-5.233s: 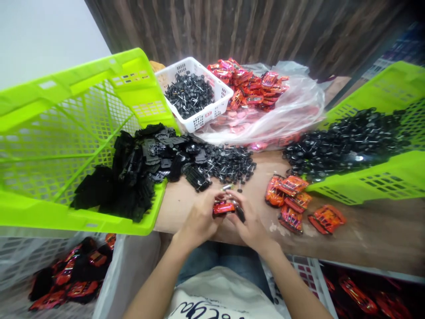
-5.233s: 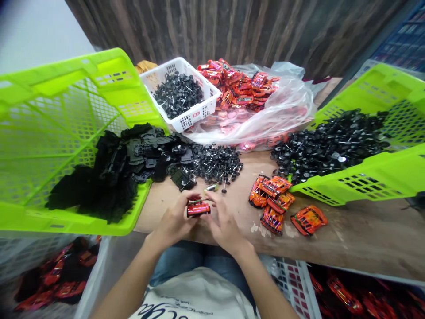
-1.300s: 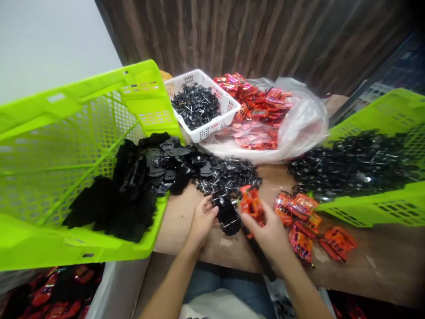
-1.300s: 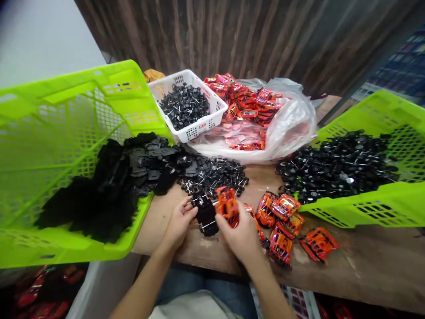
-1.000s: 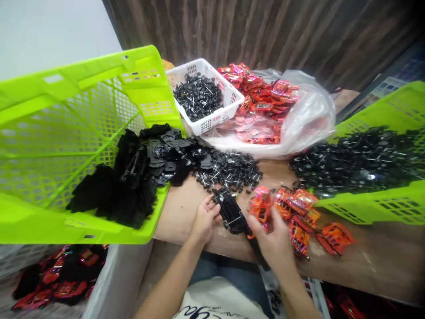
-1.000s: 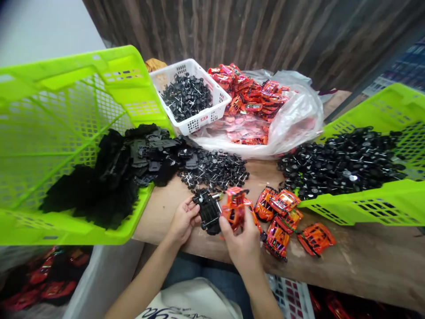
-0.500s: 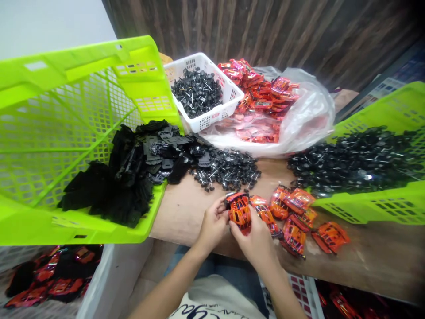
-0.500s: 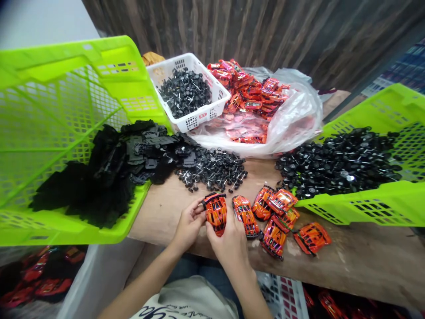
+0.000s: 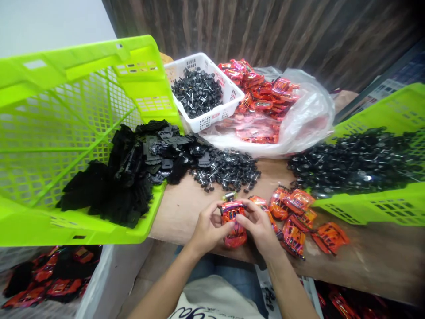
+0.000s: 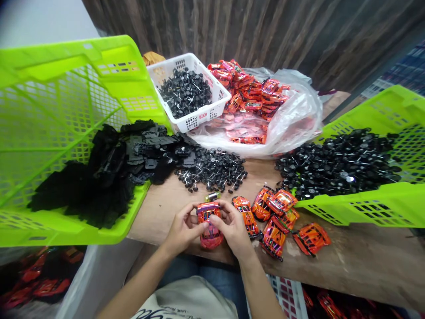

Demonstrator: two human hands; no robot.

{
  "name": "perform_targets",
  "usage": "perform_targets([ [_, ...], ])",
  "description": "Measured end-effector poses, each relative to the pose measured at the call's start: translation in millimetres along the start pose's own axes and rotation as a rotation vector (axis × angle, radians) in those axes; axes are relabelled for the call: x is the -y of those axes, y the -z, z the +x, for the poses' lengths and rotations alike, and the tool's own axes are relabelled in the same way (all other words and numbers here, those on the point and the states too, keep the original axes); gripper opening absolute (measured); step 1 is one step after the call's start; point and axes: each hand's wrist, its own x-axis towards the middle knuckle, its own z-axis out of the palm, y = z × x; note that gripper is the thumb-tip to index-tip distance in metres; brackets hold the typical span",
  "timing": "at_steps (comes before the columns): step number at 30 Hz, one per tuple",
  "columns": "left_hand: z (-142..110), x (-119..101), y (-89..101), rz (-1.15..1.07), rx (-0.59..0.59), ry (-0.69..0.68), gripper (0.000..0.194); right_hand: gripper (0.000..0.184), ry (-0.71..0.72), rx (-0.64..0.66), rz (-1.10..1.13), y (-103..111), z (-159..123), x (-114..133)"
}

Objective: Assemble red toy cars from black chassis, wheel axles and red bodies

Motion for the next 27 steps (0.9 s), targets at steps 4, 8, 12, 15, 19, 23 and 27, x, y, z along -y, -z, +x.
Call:
perform_targets([
  [4, -13.2, 2.6, 7.3, 0.042, 0.014, -0.047, 0.039, 0.034, -0.01, 0.028, 0.125, -12.8, 2.3, 0.2],
  [8, -21.4, 8.1, 19.4, -0.023, -0.069, -0.105, 0.04, 0.037, -0.005, 0.103, 0.04, -25.5, 0.5, 2.5],
  [12, -21.8, 8.8, 38.6, 0.001, -0.263, -0.153, 0.046, 0.039, 0.03, 0.129, -0.35, -34.0, -1.4, 3.4],
  [15, -17.6, 10.4, 51.3, 0.142, -0.331, -0.124, 0.046, 0.026, 0.18, 0.137, -0.671, -40.4, -5.3, -4.2],
  [19, -11.5, 15.2, 57.1, 0.236, -0.309, -0.051, 0.032, 0.027, 0.219, 0.115, -0.759, -45.1, -7.6, -17.7],
  [23, -10.1, 14.7, 58.6, 0.298, -0.224, -0.039, 0.033, 0.019, 0.073, -0.029, -0.573, -44.8, 3.3, -22.6],
  [27, -9.7, 11.0, 58.7, 0.345, -0.204, -0.011, 0.025, 0.018, 0.041, -0.023, -0.532, -43.5, 6.5, -22.0],
])
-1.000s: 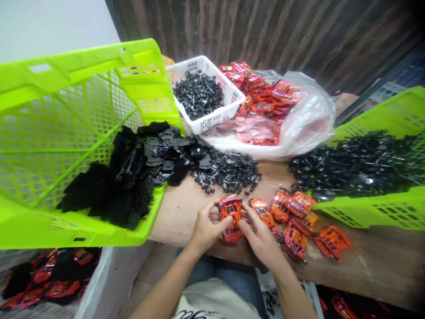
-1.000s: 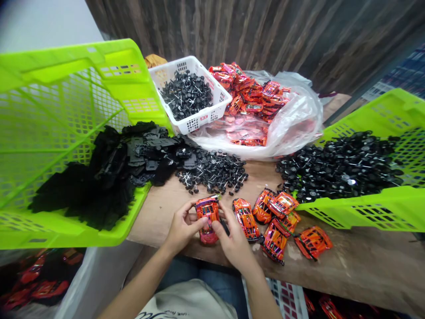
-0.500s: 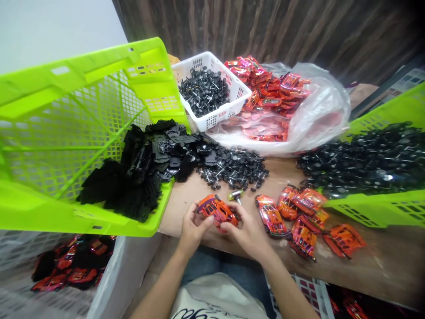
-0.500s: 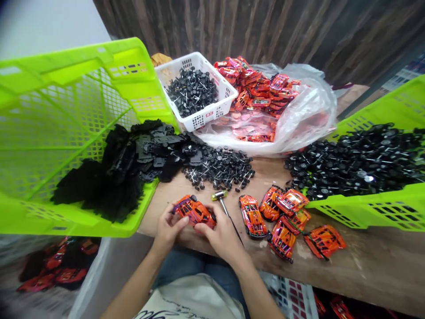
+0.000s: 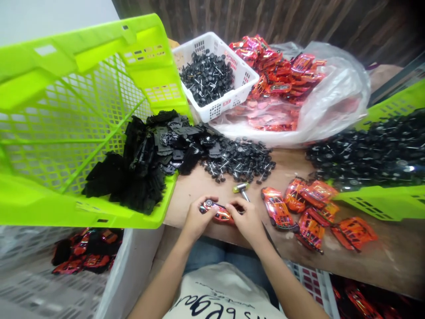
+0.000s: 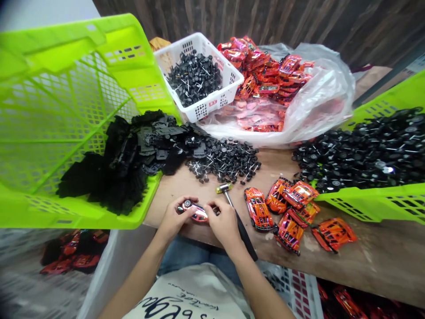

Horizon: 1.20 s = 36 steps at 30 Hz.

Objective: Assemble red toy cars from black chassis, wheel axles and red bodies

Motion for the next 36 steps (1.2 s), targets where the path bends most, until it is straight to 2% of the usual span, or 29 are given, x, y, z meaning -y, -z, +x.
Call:
perform_targets([
  [2, 1.1, -0.1, -1.3, -0.009, 0.009, -0.008, 0.018, 0.015, 0.112, 0.013, -0.105, -0.4, -8.3, -0.6],
  [5, 2.6, 2.4, -3.0, 0.018, 0.009, -0.07, 0.013, 0.015, 0.306, -0.033, -0.301, -3.6, -23.2, -3.0],
  [7, 1.6, 3.9, -0.4, 0.061, 0.006, -0.087, 0.013, 0.015, 0.343, -0.076, -0.319, -4.9, -26.5, -5.6],
  [9, -1.8, 3.2, 6.9, 0.081, 0.061, -0.084, 0.018, 0.015, 0.272, -0.07, -0.234, -2.6, -21.6, -9.0],
  [12, -8.8, -3.2, 21.8, 0.145, 0.197, -0.215, 0.063, 0.024, -0.009, 0.091, 0.05, 8.3, -5.9, -13.7],
  [13, -10.4, -5.8, 25.8, 0.188, 0.219, -0.288, 0.069, 0.029, -0.102, 0.172, 0.154, 12.7, -1.0, -14.4],
  [14, -11.1, -8.2, 28.5, 0.242, 0.221, -0.355, 0.063, 0.032, -0.163, 0.229, 0.228, 16.9, 2.7, -14.6],
  [15, -10.8, -9.8, 29.8, 0.306, 0.206, -0.398, 0.05, 0.034, -0.179, 0.239, 0.255, 20.5, 4.6, -14.2],
  [16, -9.6, -10.5, 29.6, 0.376, 0.176, -0.414, 0.036, 0.035, -0.146, 0.205, 0.23, 23.3, 4.6, -13.1],
  [18, -5.7, -8.5, 26.2, 0.513, 0.097, -0.378, 0.022, 0.032, 0.036, 0.103, 0.067, 25.8, -1.0, -10.0],
  [21, -0.4, 0.6, 17.7, 0.517, 0.052, -0.281, 0.035, 0.03, 0.338, 0.069, -0.222, 20.7, -16.4, -6.7],
  [23, 1.8, 7.6, 12.2, 0.369, 0.094, -0.3, 0.031, 0.028, 0.421, 0.034, -0.319, 11.9, -23.7, -7.5],
  [26, 5.9, 15.3, 6.5, 0.226, 0.091, -0.364, 0.014, 0.011, 0.408, -0.105, -0.315, -2.9, -23.9, -11.5],
  [28, 9.4, 17.1, 5.2, 0.224, 0.063, -0.372, 0.012, 0.019, 0.389, -0.174, -0.278, -8.2, -19.6, -12.8],
  [33, 4.0, 6.5, 2.8, 0.311, 0.017, -0.385, 0.007, 0.008, 0.295, -0.131, -0.146, -0.2, -8.6, -1.8],
  [36, -14.2, -5.5, -7.6, 0.322, -0.051, -0.38, 0.007, 0.027, 0.289, -0.261, -0.264, 1.9, 2.3, 6.5],
])
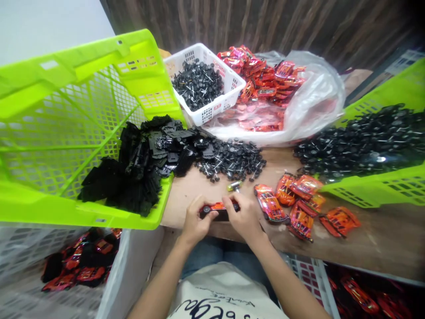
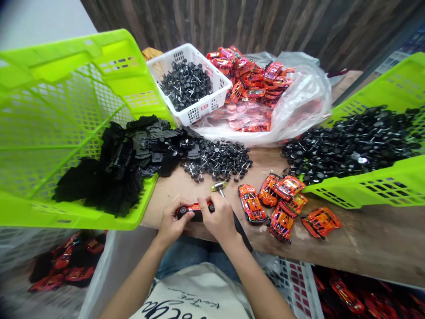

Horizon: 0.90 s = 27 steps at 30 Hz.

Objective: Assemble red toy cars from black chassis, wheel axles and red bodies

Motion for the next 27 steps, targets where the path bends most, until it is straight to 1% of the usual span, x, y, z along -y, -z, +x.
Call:
perform_targets([
  [2, -8.1, -12.2, -5.7, -0.004, -0.073, 0.044, 0.011, 0.043, 0.062, -0.121, -0.171, -6.0, 8.2, 0.7],
  [3, -10.5, -15.8, -8.5, -0.003, -0.109, 0.077, 0.012, 0.047, 0.082, -0.152, -0.238, -9.4, 10.9, 0.4],
  [4, -11.3, -17.3, -10.9, -0.004, -0.13, 0.115, 0.013, 0.049, 0.084, -0.153, -0.289, -11.9, 12.0, -0.5],
  [5, -10.4, -16.5, -12.7, -0.007, -0.128, 0.154, 0.014, 0.05, 0.067, -0.131, -0.331, -12.9, 10.8, -1.8],
  [6, -7.9, -13.5, -13.6, -0.013, -0.102, 0.192, 0.015, 0.049, 0.038, -0.106, -0.373, -11.7, 7.0, -3.6],
  [9, 5.6, 3.5, -11.7, 0.015, -0.025, 0.275, 0.019, 0.04, -0.039, -0.045, -0.531, 3.7, -19.4, -12.9],
  [11, 15.2, 15.3, -9.0, 0.095, -0.012, 0.273, 0.022, 0.035, -0.069, -0.018, -0.646, 18.9, -43.2, -20.8],
  [13, 22.3, 23.6, -7.8, 0.162, 0.003, 0.254, 0.027, 0.033, -0.114, 0.031, -0.701, 32.7, -63.7, -26.5],
  [15, 26.2, 27.9, -8.8, 0.171, 0.028, 0.254, 0.025, 0.031, -0.189, 0.069, -0.61, 44.0, -77.3, -27.5],
  [17, 27.5, 29.3, -10.8, 0.148, 0.027, 0.27, 0.021, 0.031, -0.27, 0.093, -0.377, 53.5, -87.5, -24.2],
  [19, 27.5, 28.8, -12.4, 0.137, 0.017, 0.275, 0.021, 0.032, -0.339, 0.089, -0.141, 60.3, -100.3, -19.9],
  [20, 27.3, 28.2, -12.9, 0.137, 0.015, 0.274, 0.021, 0.032, -0.358, 0.083, -0.059, 62.0, -108.6, -18.6],
  [23, 26.8, 26.7, -13.5, 0.148, 0.009, 0.261, 0.02, 0.031, -0.352, 0.105, 0.017, 59.2, -137.7, -20.4],
  [25, 26.8, 26.9, -13.8, 0.159, 0.001, 0.25, 0.019, 0.029, -0.329, 0.16, 0.019, 53.8, -153.9, -24.2],
  [27, 27.3, 27.6, -13.2, 0.173, -0.007, 0.246, 0.019, 0.028, -0.33, 0.159, -0.007, 49.5, -163.5, -27.6],
])
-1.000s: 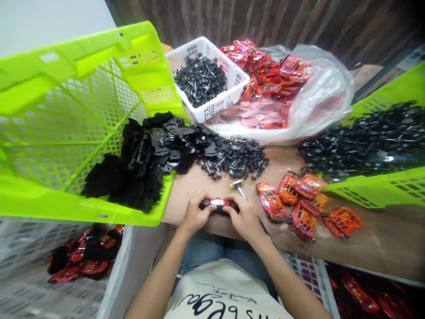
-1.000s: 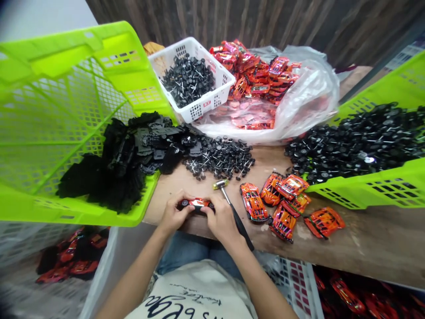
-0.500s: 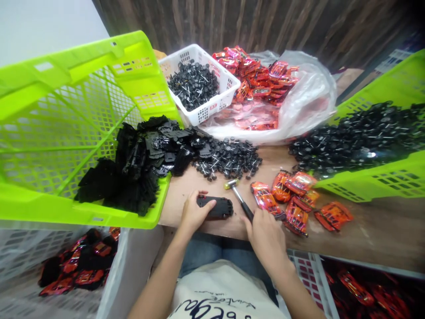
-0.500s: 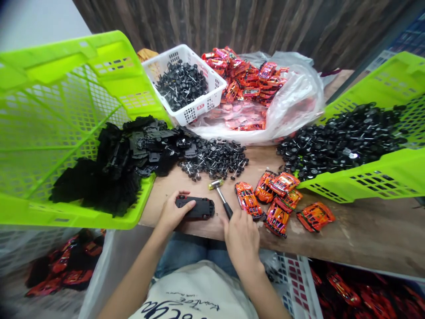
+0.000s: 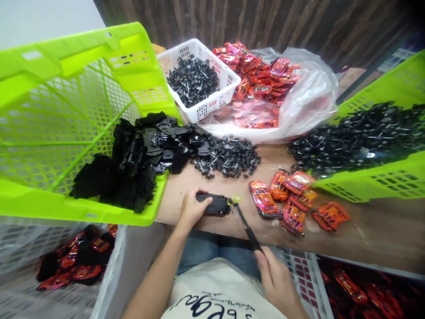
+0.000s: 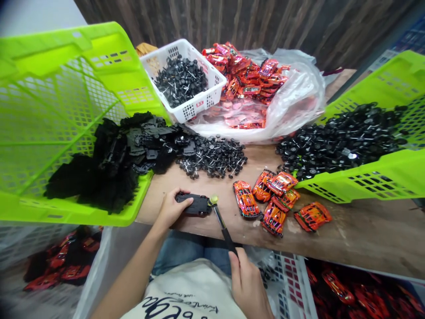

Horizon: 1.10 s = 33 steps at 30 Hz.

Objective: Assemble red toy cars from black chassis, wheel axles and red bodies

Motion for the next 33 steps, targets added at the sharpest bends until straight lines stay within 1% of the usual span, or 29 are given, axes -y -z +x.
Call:
perform_targets([
  [3, 2.3, -2.5, 6.1, 0.026, 0.01, 0.014, 0.022, 0.032, 0.017, -0.018, -0.071, -1.4, 1.8, -3.0],
  [5, 3.2, -10.5, 14.6, 0.007, -0.003, -0.003, 0.033, 0.035, 0.016, 0.001, -0.143, 0.5, 12.8, -1.1],
  [7, 1.7, -24.5, 23.4, -0.049, -0.025, -0.087, 0.049, 0.036, -0.002, -0.039, -0.252, 2.4, 32.1, 5.7],
  [9, -3.1, -41.9, 28.5, -0.077, -0.001, -0.24, 0.057, 0.037, 0.039, -0.131, -0.343, 3.9, 57.9, 18.9],
  [11, -9.7, -57.7, 28.4, -0.04, 0.076, -0.396, 0.053, 0.038, 0.184, -0.179, -0.298, 6.5, 86.3, 37.0],
  [13, -15.6, -67.8, 25.1, 0.001, 0.155, -0.507, 0.048, 0.043, 0.382, -0.155, -0.128, 10.9, 112.6, 54.6],
  [15, -18.3, -70.6, 21.7, 0.012, 0.182, -0.573, 0.042, 0.041, 0.531, -0.086, 0.033, 15.8, 133.4, 66.0],
  [17, -17.6, -67.7, 19.8, 0.025, 0.165, -0.602, 0.037, 0.033, 0.61, -0.056, 0.098, 18.1, 147.4, 69.3],
  [19, -15.7, -62.0, 19.3, 0.056, 0.131, -0.603, 0.036, 0.029, 0.651, -0.074, 0.087, 16.2, 154.5, 68.0],
  [21, -15.6, -56.3, 19.7, 0.092, 0.101, -0.604, 0.04, 0.028, 0.69, -0.099, 0.053, 11.9, 155.8, 67.5],
  [24, -22.2, -53.3, 21.5, 0.113, 0.068, -0.633, 0.044, 0.032, 0.727, -0.114, 0.036, 10.5, 148.9, 73.1],
  [26, -28.7, -56.8, 20.2, 0.09, 0.066, -0.665, 0.044, 0.034, 0.75, -0.135, 0.05, 17.3, 140.1, 76.8],
  [28, -32.1, -65.0, 11.8, 0.029, 0.065, -0.739, 0.044, 0.035, 0.743, -0.2, 0.047, 29.8, 129.9, 73.2],
  [29, -31.6, -70.5, 3.7, -0.009, 0.068, -0.796, 0.042, 0.034, 0.722, -0.256, 0.03, 37.1, 125.1, 66.9],
  [30, -29.3, -76.4, -7.4, -0.045, 0.077, -0.859, 0.04, 0.034, 0.688, -0.322, -0.003, 44.3, 120.9, 57.2],
  [32, -20.3, -87.4, -36.7, -0.08, 0.148, -0.971, 0.033, 0.03, 0.603, -0.453, -0.116, 56.8, 115.1, 28.3],
  [33, -14.6, -91.6, -53.7, -0.06, 0.22, -0.997, 0.03, 0.028, 0.56, -0.501, -0.186, 61.4, 113.4, 10.5],
])
